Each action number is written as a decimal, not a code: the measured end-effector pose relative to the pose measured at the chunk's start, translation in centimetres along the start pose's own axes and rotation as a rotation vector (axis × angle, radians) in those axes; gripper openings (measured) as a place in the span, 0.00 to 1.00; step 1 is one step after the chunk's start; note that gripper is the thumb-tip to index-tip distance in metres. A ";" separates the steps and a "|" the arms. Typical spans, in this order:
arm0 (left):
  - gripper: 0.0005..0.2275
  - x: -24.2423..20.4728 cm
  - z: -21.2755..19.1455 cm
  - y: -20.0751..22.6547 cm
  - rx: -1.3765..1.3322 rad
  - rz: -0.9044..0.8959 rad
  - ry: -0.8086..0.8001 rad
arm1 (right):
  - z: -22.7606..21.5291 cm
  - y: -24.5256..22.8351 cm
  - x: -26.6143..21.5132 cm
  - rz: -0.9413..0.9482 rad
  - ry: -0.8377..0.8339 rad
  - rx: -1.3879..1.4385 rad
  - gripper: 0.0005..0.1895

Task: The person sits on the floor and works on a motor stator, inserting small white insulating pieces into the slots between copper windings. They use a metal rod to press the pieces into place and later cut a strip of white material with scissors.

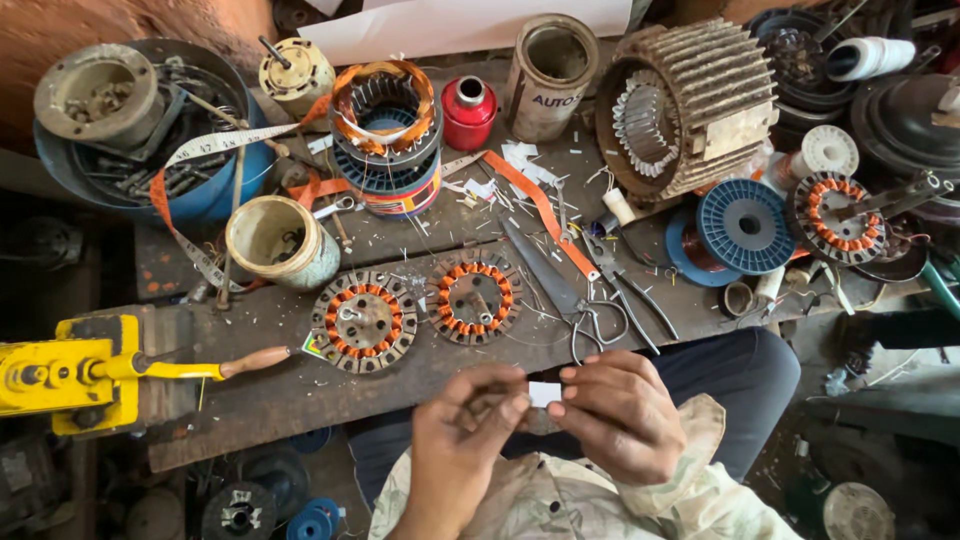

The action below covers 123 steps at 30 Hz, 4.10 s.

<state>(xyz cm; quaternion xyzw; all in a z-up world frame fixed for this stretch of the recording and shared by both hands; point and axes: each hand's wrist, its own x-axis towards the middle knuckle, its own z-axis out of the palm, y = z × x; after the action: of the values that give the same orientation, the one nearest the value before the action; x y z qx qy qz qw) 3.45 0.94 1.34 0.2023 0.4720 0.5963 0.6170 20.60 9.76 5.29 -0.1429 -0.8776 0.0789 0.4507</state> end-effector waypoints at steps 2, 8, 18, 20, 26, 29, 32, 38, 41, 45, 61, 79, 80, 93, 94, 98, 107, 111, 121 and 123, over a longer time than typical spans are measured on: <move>0.13 0.6 -0.6 0.0 -0.051 0.056 -0.040 | 0.4 0.4 0.2 0.033 -0.004 0.074 0.15; 0.10 2.2 -0.8 0.2 0.026 0.130 0.089 | 1.5 2.2 -3.3 0.601 0.006 -0.032 0.13; 0.05 4.3 -0.7 0.1 0.257 0.498 0.199 | 3.8 8.0 -9.5 0.942 -0.582 -0.324 0.42; 0.09 4.4 -0.7 -0.3 0.140 0.437 0.233 | 2.8 7.2 -9.4 0.951 -0.438 -0.206 0.43; 0.08 5.2 -0.8 -0.7 -0.025 0.309 0.336 | 1.7 4.5 -11.7 1.326 0.005 0.325 0.45; 0.08 5.9 -0.3 -0.3 -0.071 0.297 0.334 | 1.1 2.8 -14.1 1.397 0.260 0.874 0.45; 0.09 6.7 0.8 0.1 -0.102 0.279 0.321 | 1.6 1.1 -15.6 1.282 0.221 1.175 0.49; 0.09 7.7 2.7 0.2 -0.131 0.236 0.259 | 2.3 0.3 -14.5 1.162 0.019 1.351 0.48; 0.07 7.5 3.0 -0.2 -0.131 0.245 0.216 | 2.0 0.6 -14.1 1.165 -0.031 1.311 0.43; 0.07 7.6 3.0 -0.3 -0.135 0.241 0.181 | 1.6 0.6 -14.3 1.261 -0.058 1.288 0.37; 0.08 8.4 3.4 -1.0 -0.104 0.182 0.162 | 1.7 1.0 -16.7 1.295 -0.062 1.167 0.34; 0.10 6.9 2.1 -2.7 -0.164 0.192 0.099 | 2.4 7.6 -12.4 1.146 -0.360 -0.137 0.30; 0.09 6.4 1.5 -3.0 -0.150 0.175 0.109 | 2.7 8.2 -12.2 1.096 -0.386 -0.169 0.30; 0.06 2.9 -1.0 -3.7 -0.158 -0.021 0.266 | 2.9 3.7 -4.7 0.710 -0.176 -0.255 0.16; 0.06 3.1 -0.7 -3.7 -0.164 -0.011 0.251 | 2.5 2.7 -3.8 0.794 -0.168 -0.057 0.17; 0.06 3.9 -0.1 -4.3 -0.223 -0.005 0.167 | 2.2 0.5 -1.9 0.886 -0.121 0.312 0.17; 0.06 4.0 0.3 -3.4 -0.137 0.010 0.059 | 1.9 1.1 -2.4 1.256 0.041 0.847 0.10; 0.06 3.7 0.6 -3.2 -0.105 0.036 0.056 | 2.0 1.4 -2.6 1.270 0.091 0.854 0.07; 0.05 3.6 -2.2 -3.6 0.009 -0.125 -0.252 | 0.5 3.2 -4.8 1.193 -0.109 1.298 0.07; 0.06 4.0 -2.0 -3.8 0.046 -0.098 -0.195 | 0.8 3.1 -4.5 1.219 -0.079 1.206 0.06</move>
<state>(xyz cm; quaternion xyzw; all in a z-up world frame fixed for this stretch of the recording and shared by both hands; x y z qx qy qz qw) 3.26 3.22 -4.03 0.2499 0.4328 0.5318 0.6836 22.97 11.22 0.57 -0.3224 -0.4708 0.7654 0.2975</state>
